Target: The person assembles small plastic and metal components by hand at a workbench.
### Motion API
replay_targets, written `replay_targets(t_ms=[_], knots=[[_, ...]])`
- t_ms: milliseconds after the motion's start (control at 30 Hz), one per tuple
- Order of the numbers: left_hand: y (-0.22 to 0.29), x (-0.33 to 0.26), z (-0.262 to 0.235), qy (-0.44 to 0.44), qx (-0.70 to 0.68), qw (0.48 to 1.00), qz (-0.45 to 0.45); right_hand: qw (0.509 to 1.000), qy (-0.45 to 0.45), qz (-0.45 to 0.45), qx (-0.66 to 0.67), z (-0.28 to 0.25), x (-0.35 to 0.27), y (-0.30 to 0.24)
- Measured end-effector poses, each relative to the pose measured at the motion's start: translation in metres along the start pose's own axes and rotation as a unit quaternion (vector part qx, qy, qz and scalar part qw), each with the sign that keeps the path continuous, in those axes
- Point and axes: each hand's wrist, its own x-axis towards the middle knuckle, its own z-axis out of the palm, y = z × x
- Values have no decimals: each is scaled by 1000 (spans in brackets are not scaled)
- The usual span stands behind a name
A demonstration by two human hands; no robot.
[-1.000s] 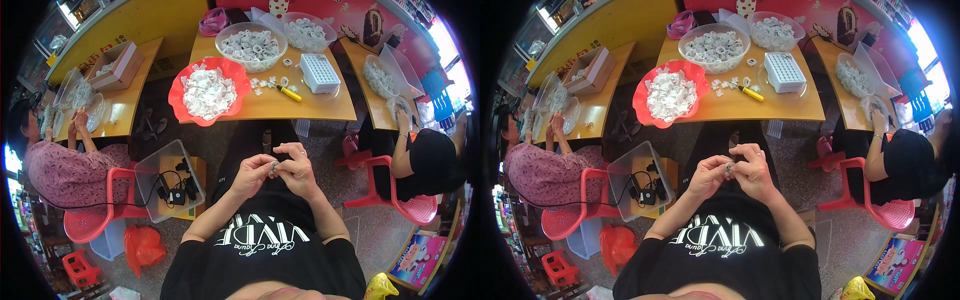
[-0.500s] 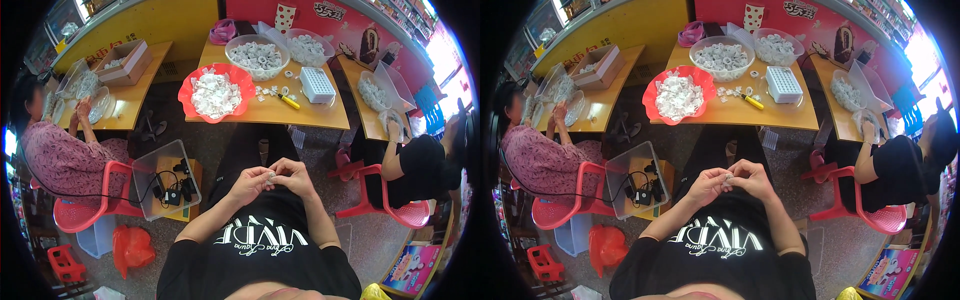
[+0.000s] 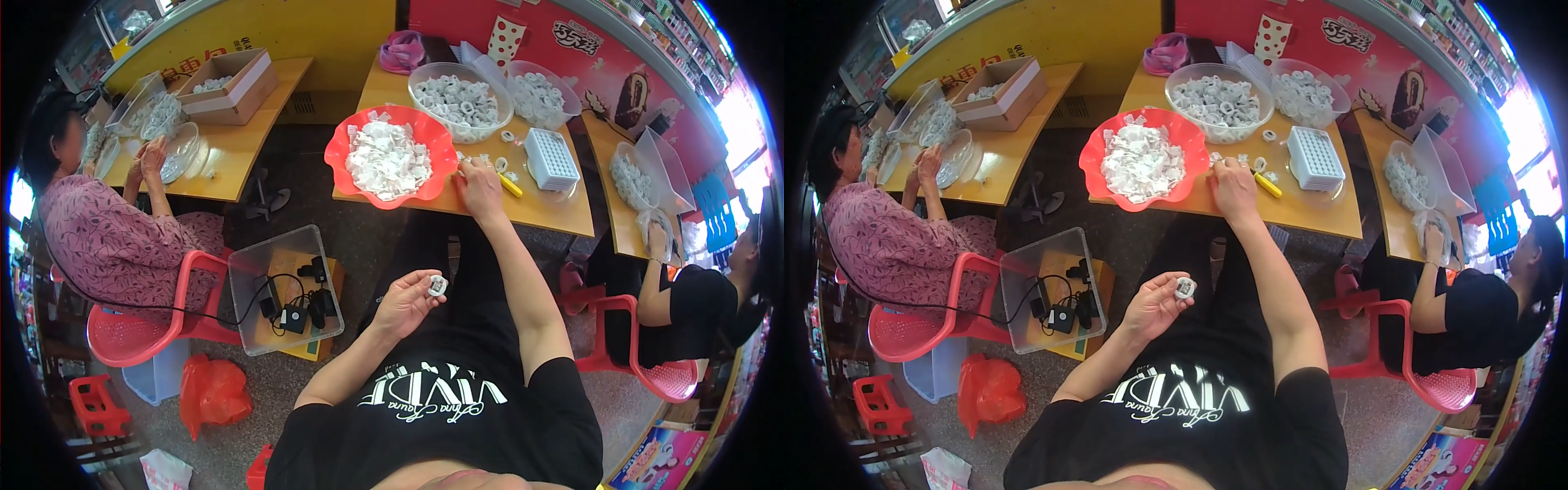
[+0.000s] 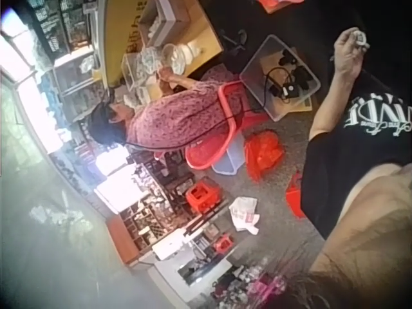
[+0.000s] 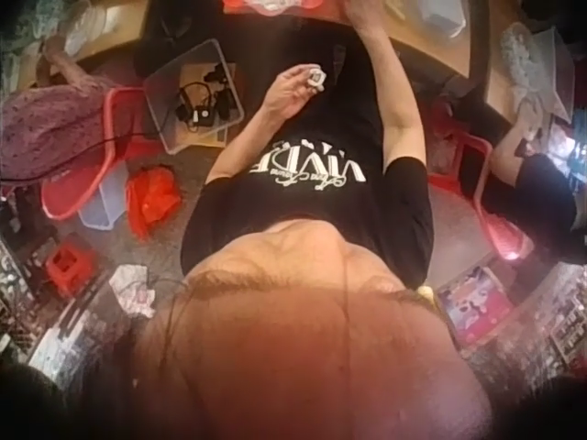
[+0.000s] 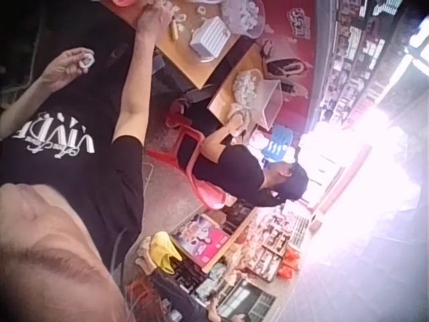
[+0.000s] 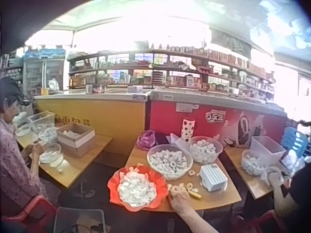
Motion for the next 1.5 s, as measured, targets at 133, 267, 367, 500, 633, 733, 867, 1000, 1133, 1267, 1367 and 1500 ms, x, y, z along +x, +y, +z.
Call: replay_targets(t_ms=[133, 267, 367, 500, 633, 733, 867, 1000, 1133, 1267, 1367, 1500], knots=[[0, -1, 1, 5, -2, 1000, 1, 999, -34, -4, 16, 4, 2, 9], [-1, 2, 5, -8, -17, 1000, -6, 999, 13, -30, 16, -12, -13, 9], [-4, 4, 10, -9, -17, 1000, -22, 999, -17, -8, 44, -36, -38, 6], [-10, 6, 16, -3, 6, 999, -44, 882, -24, 171, 439, -80, -98, -39], [-18, 5, 27, -27, 14, 996, -86, 890, -43, 120, 437, -111, -152, -65], [-26, 4, 34, -27, 42, 994, -100, 837, -5, 190, 514, -121, -179, -76], [-32, 4, 39, -33, 58, 991, -116, 758, 43, 276, 589, -126, -195, -79], [-33, 3, 43, -34, 69, 991, -110, 719, 57, 310, 619, -121, -199, -75], [-34, 2, 43, -33, 60, 991, -112, 708, 77, 302, 634, -114, -201, -75], [-33, 2, 42, -31, 57, 992, -112, 692, 69, 330, 638, -114, -203, -74], [-33, 3, 41, -35, 53, 991, -115, 686, 71, 295, 662, -113, -202, -73], [-33, 4, 39, -43, 55, 991, -117, 754, 97, 207, 616, -119, -193, -81]])
